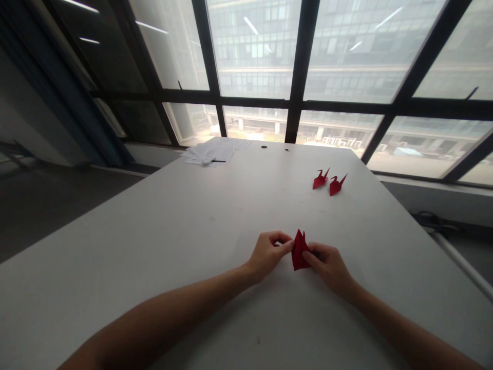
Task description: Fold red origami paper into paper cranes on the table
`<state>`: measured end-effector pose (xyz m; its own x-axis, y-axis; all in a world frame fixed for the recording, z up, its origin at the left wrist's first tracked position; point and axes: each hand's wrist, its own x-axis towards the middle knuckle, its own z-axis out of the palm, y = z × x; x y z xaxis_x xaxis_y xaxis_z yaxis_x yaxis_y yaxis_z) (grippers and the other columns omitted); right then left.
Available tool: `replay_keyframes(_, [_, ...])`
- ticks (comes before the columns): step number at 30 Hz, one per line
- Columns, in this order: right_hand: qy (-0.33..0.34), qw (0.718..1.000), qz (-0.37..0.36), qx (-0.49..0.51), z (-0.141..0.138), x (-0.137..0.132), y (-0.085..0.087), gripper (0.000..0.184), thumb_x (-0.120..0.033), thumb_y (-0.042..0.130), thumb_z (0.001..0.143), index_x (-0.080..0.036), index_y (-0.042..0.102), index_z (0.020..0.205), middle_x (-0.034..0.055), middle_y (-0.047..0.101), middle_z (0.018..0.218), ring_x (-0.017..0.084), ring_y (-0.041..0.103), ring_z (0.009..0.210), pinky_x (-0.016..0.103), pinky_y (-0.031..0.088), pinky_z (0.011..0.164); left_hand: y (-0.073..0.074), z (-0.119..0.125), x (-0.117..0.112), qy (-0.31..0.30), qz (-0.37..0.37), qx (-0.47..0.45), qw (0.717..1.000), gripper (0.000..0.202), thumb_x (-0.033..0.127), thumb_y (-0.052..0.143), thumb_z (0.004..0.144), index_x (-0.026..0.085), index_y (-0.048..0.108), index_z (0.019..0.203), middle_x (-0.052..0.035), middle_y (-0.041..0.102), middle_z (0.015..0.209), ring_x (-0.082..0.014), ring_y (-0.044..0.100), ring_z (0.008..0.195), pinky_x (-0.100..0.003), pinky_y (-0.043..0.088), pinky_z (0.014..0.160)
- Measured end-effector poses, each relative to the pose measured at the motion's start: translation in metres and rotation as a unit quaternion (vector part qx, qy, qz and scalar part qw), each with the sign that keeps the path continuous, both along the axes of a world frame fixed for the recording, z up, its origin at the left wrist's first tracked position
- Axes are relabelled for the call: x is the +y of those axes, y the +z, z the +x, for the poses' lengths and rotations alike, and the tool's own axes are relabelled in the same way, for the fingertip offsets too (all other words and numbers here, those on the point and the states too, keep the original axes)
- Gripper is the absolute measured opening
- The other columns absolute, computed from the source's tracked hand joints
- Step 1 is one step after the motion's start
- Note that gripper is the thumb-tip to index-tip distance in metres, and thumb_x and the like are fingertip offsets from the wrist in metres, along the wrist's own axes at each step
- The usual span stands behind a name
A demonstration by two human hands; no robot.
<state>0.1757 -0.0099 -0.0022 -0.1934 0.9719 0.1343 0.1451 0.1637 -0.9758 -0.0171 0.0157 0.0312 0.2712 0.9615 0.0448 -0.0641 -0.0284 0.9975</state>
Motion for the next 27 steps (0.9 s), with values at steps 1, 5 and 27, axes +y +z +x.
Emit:
replay_keyframes(1, [-0.001,1.000,-0.001,0.001,0.000,0.000,0.000,0.029,-0.044,0.065,0.086,-0.015,0.073,0.086,0.0050,0.071,0.079,0.020,0.061,0.072,0.029,0.049,0.066,0.000,0.000,0.000,0.003,0.001,0.004,1.000,0.022,0.034,0.076,0.075,0.012,0.074,0.078,-0.0056,0.069,0.074,-0.0150,0.058,0.069,-0.025,0.043,0.066])
replay_keyframes(5, [-0.006,1.000,-0.005,0.003,0.000,0.000,-0.002,0.030,-0.045,0.066,0.086,-0.016,0.073,0.087,0.0053,0.071,0.080,0.020,0.063,0.073,0.029,0.050,0.067,0.000,0.000,-0.001,-0.006,0.007,0.020,1.000,0.023,0.034,0.075,0.077,0.012,0.074,0.082,-0.0061,0.070,0.078,-0.0157,0.059,0.071,-0.026,0.044,0.067])
replay_keyframes(27, [-0.002,0.999,0.013,0.040,-0.007,0.001,0.004,0.029,-0.040,0.064,0.087,-0.016,0.073,0.101,0.0056,0.072,0.083,0.019,0.064,0.072,0.029,0.051,0.064,-0.015,-0.001,0.001,-0.026,0.002,-0.024,0.999,0.024,0.031,0.080,0.075,0.010,0.068,0.080,-0.0036,0.067,0.073,-0.0133,0.059,0.066,-0.025,0.047,0.064])
